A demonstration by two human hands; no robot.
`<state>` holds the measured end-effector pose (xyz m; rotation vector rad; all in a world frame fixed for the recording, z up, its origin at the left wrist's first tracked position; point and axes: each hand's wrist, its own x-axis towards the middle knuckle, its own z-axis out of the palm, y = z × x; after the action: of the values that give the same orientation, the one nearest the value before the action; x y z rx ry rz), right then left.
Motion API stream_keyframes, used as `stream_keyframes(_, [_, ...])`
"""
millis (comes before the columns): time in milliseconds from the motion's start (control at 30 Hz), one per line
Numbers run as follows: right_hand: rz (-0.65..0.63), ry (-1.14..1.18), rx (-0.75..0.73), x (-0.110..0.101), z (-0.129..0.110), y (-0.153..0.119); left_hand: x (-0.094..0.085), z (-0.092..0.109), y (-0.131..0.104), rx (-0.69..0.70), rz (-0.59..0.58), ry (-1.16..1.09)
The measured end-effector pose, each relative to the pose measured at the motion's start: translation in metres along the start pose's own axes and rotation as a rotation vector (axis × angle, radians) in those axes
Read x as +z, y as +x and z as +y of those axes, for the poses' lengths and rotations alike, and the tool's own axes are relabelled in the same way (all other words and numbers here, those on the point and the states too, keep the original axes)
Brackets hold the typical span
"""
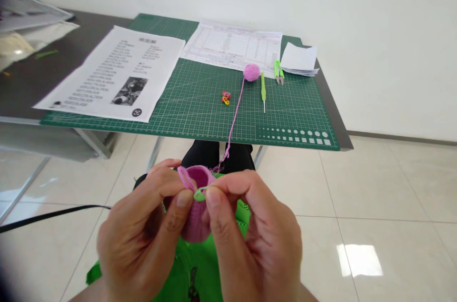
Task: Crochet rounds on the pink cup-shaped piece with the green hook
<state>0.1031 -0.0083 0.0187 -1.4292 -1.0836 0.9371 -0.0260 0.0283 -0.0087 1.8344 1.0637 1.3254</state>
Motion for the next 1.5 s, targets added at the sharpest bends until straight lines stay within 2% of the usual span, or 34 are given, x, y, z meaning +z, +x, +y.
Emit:
stream_keyframes(100, [-0.01,0.061,-0.06,0.007,0.001,0.0,0.0,0.002,0.0,-0.017,0.015,0.004])
stream_keyframes(300, [0.2,-0.102,-0.168,0.01,0.005,-0.004,0.001,0.002,0.0,-0.023,0.025,-0.006])
stream_keyframes(400, [0.233,-0.135,-0.223,0.013,0.008,-0.011,0.003,0.0,-0.001,-0.038,0.026,-0.023])
stream_keyframes(500, [0.166,-0.102,-0.23,0.016,0.011,-0.016,0.004,0.001,-0.001,-0.038,0.055,-0.036])
stream_keyframes(667, [0.039,0.15,-0.126,0.017,0.006,-0.013,0.003,0.005,-0.001,-0.044,0.088,-0.024])
stream_keyframes(867, [-0.105,0.428,0.229,0.011,-0.005,-0.005,0.0,0.005,-0.002,-0.039,0.111,-0.006])
stream_keyframes(1000, [-0.192,0.51,0.341,0.008,-0.003,-0.002,-0.001,0.003,-0.002,-0.032,0.114,0.0])
stream_keyframes(1233, [-0.245,0.497,0.354,0.008,-0.002,0.007,0.0,0.004,-0.002,-0.017,0.107,0.018])
stream_keyframes(1400, [-0.376,0.476,0.269,0.003,0.004,0.01,0.001,0.006,-0.002,-0.033,0.086,0.042])
stream_keyframes(1500, [-0.385,0.482,0.263,0.003,0.006,0.008,0.001,0.008,-0.003,-0.033,0.081,0.053])
